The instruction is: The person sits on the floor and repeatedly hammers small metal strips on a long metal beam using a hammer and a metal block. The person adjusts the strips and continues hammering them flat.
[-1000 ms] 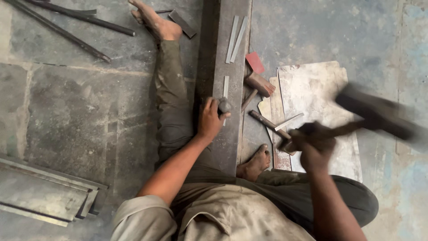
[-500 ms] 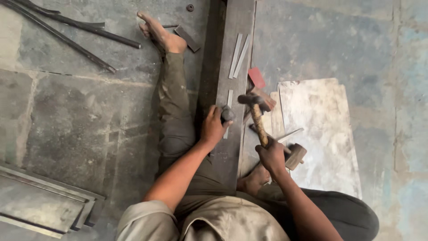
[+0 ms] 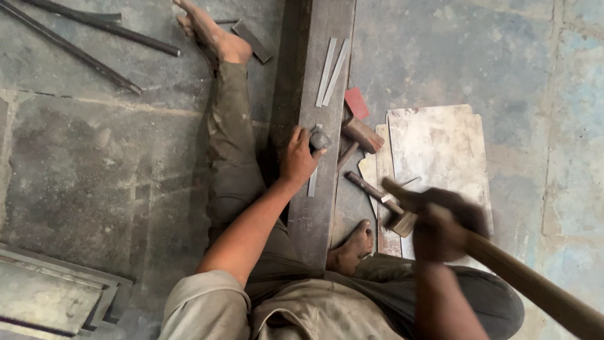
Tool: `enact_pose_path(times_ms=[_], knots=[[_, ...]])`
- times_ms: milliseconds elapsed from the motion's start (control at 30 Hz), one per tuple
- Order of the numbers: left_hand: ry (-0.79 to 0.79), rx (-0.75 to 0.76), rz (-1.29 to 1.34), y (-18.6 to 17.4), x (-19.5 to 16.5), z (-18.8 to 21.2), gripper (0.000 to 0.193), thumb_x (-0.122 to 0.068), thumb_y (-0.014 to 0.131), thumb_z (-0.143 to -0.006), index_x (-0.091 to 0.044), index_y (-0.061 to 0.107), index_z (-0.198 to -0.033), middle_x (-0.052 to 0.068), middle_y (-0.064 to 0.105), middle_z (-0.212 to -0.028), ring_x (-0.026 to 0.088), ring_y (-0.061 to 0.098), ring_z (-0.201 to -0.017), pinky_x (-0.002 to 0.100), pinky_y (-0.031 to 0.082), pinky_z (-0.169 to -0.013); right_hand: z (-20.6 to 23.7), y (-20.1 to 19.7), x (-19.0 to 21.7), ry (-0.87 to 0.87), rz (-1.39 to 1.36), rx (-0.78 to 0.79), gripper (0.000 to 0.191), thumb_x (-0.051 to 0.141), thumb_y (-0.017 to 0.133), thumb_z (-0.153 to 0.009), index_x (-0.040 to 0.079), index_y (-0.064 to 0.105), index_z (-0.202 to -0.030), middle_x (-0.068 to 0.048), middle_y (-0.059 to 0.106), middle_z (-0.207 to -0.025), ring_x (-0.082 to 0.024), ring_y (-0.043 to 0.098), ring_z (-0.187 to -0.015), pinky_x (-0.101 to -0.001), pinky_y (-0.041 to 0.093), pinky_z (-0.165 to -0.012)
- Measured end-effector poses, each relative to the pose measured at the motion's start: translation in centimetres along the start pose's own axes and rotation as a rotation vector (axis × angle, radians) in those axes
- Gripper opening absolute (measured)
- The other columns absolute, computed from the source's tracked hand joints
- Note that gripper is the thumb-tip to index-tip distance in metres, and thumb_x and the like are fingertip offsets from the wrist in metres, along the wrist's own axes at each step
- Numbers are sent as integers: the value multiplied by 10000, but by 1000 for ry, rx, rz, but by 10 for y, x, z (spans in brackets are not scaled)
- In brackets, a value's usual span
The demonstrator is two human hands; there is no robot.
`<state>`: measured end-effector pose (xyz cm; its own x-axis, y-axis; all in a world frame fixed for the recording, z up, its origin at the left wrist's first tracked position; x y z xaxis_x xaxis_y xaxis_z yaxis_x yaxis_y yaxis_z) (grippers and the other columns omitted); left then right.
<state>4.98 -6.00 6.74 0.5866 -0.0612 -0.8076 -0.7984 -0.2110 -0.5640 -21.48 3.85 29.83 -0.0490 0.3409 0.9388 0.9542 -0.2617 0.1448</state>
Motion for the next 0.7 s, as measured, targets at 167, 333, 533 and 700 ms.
enact_pose_path(times_ms=[167,333,533,700], knots=[[-13,-3,-40,1,0,2,732,-284,882,-759,44,525,-1307,234,521,-1412,455,605,-1154,477,531,-895,46,24,-175,459,1117,457,221,119,782,-806,-3,691,-967,-196,667,-737,-315,677,-663,-377,499,-636],[-71,64,17,7,7,4,661,-300,871,-811,22,547,-1289,217,533,-1444,454,584,-1215,476,507,-956,47,-7,-177,811,733,267,148,64,732,-837,-36,623,-823,-117,619,-626,-220,585,-508,-371,477,-475],[59,-113,61,6,0,-19,788,-267,907,-756,64,506,-1349,286,492,-1440,486,546,-1256,458,487,-1028,-17,15,-26,265,348,210,77,-73,720,-850,-21,665,-852,-92,655,-791,-151,654,-638,-273,532,-562],[-29,4,37,18,9,-32,736,-248,902,-770,36,518,-1329,279,498,-1475,461,557,-1274,444,490,-1037,-24,-14,64,-205,-147,131,294,-96,649,-942,111,587,-1141,-77,622,-746,-157,580,-537,-308,539,-559]])
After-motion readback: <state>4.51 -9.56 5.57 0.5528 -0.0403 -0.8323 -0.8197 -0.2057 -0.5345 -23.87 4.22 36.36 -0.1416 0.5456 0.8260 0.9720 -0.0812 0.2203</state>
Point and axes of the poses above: each hand's wrist, its own z-axis away from the middle knuckle, its own y-axis out of the palm, x = y × z, the point moved 10 cm from there along -z, towards the middle knuckle
